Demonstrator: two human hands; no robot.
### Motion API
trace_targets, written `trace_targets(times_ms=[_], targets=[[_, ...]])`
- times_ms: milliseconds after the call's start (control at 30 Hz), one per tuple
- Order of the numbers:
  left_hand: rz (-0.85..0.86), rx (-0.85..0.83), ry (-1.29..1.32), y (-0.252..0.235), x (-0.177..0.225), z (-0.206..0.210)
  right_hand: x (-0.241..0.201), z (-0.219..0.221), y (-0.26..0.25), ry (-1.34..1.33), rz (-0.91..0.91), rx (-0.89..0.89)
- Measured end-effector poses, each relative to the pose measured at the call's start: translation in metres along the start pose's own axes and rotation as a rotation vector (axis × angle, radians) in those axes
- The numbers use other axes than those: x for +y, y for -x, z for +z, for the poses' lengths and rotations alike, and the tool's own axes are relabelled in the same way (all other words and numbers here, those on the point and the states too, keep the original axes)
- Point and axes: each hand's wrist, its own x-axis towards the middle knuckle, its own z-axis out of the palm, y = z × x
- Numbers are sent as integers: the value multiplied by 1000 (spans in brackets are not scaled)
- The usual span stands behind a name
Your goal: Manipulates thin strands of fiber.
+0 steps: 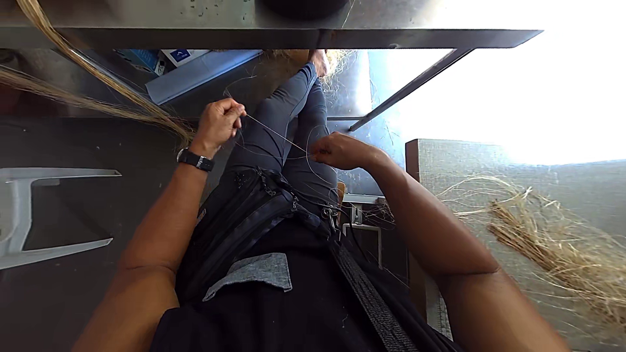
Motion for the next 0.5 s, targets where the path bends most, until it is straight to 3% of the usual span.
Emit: trace_targets(times_ms=[167,267,333,400,500], targets=[[-35,192,-34,12,-17,-57,17,-2,-6,71,138,-79],[-76,381,-19,23,-34,-101,25,-1,-5,66,232,-33],[-138,482,-148,33,-51,-125,29,-1,-5,40,236,16],[-248,440,-362,50,-69,-140,31,-2,-6,27,225,48],[-485,131,-610,75,-91,-143,30,0,-7,11,219,65]])
